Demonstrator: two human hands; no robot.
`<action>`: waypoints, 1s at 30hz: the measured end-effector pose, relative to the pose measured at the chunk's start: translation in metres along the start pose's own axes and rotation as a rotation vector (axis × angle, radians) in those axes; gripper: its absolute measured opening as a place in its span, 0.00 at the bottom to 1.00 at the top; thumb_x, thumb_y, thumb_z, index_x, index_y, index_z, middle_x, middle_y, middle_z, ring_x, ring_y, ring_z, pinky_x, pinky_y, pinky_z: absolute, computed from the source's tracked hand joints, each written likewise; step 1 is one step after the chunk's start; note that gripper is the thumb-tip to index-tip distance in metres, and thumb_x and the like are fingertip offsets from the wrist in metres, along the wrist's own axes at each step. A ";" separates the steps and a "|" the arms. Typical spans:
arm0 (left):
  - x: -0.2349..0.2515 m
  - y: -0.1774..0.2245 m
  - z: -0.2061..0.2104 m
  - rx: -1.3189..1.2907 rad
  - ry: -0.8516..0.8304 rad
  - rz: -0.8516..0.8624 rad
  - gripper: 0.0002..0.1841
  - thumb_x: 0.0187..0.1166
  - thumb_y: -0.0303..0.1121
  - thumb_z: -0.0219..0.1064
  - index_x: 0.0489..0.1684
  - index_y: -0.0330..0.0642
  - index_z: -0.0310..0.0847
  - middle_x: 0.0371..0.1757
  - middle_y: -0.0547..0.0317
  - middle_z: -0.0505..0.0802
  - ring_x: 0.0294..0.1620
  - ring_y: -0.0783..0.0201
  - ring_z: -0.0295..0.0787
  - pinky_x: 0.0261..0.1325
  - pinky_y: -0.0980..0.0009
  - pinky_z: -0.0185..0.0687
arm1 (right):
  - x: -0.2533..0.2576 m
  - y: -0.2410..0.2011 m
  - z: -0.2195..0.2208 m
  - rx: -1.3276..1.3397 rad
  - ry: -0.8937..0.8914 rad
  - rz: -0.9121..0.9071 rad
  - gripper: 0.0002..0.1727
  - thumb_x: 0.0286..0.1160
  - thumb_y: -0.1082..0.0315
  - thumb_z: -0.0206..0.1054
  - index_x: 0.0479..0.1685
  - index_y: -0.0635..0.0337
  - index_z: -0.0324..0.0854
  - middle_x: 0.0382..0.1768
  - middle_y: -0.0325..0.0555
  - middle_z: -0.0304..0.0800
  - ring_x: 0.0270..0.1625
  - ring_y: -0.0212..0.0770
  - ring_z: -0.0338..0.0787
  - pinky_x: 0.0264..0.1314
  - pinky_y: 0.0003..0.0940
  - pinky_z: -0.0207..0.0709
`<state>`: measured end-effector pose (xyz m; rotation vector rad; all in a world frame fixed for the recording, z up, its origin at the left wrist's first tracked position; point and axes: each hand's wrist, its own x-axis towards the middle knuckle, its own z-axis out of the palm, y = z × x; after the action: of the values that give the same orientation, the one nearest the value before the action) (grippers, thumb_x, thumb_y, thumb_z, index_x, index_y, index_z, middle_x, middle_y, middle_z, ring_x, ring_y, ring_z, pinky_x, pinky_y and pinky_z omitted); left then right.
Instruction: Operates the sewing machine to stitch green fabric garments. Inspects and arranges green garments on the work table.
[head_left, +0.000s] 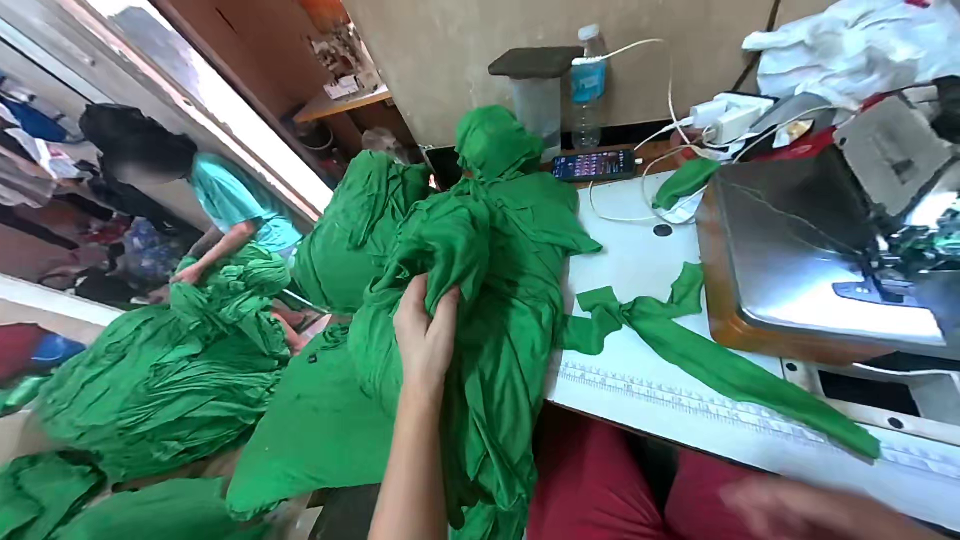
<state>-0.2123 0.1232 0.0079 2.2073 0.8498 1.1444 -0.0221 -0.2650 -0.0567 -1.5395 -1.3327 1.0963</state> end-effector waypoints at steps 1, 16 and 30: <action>-0.006 0.008 -0.003 -0.156 0.073 -0.026 0.17 0.79 0.34 0.60 0.57 0.31 0.82 0.47 0.58 0.91 0.49 0.75 0.88 0.57 0.70 0.85 | 0.034 -0.006 -0.003 -0.155 0.071 -0.030 0.24 0.84 0.58 0.63 0.70 0.66 0.81 0.51 0.59 0.91 0.45 0.50 0.92 0.49 0.50 0.86; -0.107 -0.031 -0.064 -1.387 -0.191 -0.442 0.22 0.72 0.57 0.72 0.56 0.55 0.93 0.51 0.62 0.98 0.53 0.69 0.96 0.58 0.68 0.92 | 0.231 -0.066 -0.032 -0.613 0.458 -0.077 0.21 0.82 0.63 0.67 0.68 0.67 0.83 0.65 0.70 0.84 0.69 0.72 0.82 0.68 0.73 0.72; -0.065 -0.001 -0.096 -0.914 -0.015 -0.361 0.30 0.84 0.61 0.57 0.76 0.51 0.72 0.61 0.66 0.94 0.63 0.68 0.91 0.66 0.63 0.89 | 0.277 -0.170 0.025 0.455 0.263 -0.018 0.22 0.94 0.55 0.50 0.79 0.55 0.68 0.65 0.53 0.82 0.62 0.45 0.84 0.63 0.45 0.79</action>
<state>-0.3225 0.0910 0.0222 1.2550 0.5205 1.0395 -0.0774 0.0311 0.0686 -1.2742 -0.8464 1.0556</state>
